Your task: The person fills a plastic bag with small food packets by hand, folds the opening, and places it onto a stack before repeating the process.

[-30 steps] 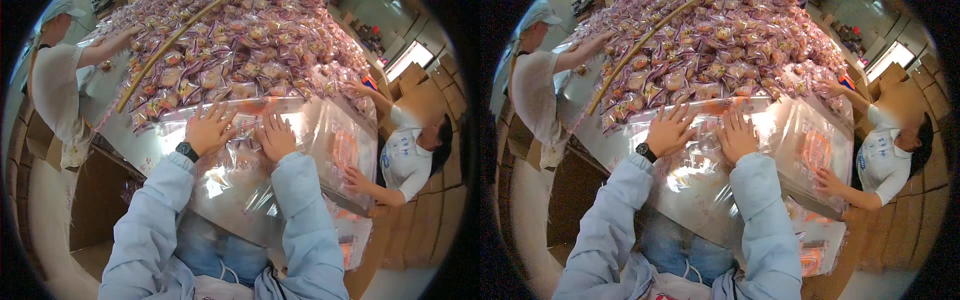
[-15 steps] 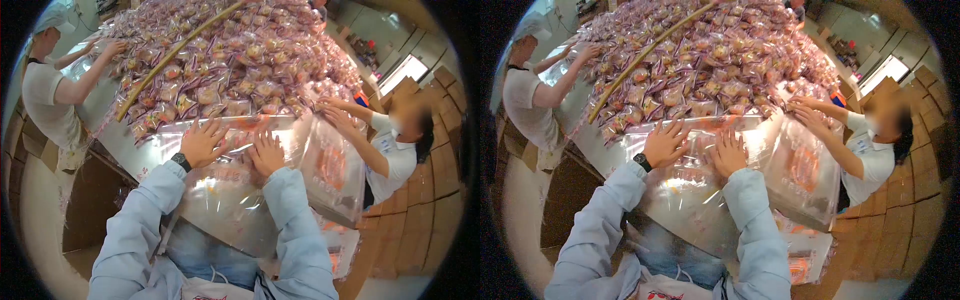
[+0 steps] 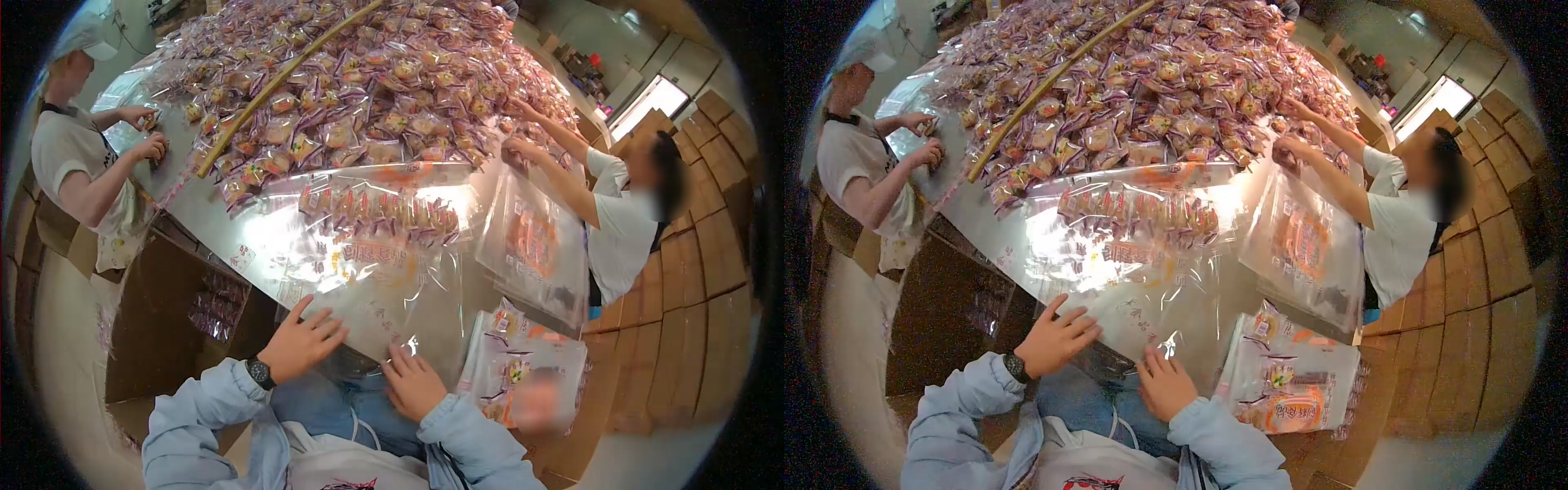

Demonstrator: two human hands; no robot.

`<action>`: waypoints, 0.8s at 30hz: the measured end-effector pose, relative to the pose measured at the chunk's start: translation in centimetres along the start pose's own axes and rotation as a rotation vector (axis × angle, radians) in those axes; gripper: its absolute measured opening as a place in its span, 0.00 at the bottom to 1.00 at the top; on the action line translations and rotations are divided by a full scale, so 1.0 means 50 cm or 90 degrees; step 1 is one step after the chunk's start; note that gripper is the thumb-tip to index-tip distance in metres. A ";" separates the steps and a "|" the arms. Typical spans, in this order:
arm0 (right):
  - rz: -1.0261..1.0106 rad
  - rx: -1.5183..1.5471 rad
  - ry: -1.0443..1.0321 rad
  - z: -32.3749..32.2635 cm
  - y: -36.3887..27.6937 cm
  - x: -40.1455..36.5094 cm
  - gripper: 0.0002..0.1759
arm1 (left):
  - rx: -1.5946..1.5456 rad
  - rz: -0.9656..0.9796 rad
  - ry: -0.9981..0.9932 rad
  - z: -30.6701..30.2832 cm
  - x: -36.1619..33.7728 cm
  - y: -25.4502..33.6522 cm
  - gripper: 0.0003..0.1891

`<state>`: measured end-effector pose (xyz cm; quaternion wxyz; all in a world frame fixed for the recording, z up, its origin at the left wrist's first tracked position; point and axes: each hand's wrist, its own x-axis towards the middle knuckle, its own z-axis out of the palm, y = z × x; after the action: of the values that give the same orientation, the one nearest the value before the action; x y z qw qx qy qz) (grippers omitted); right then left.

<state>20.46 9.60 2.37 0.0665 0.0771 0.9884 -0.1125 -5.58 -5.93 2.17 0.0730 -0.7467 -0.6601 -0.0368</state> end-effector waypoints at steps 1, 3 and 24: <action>0.025 -0.009 0.031 -0.005 0.001 0.004 0.32 | -0.034 -0.025 -0.003 0.023 -0.007 -0.011 0.27; 0.082 -0.017 0.084 -0.010 -0.011 0.001 0.32 | -0.111 -0.072 -0.020 0.027 -0.013 -0.022 0.28; 0.059 0.210 0.199 -0.001 0.001 0.018 0.29 | -0.257 -0.229 0.373 -0.057 0.055 -0.018 0.14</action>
<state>19.57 9.76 2.26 -0.0962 0.1484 0.9504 -0.2558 -6.00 -3.56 5.44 0.1023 -0.5767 -0.7109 -0.3892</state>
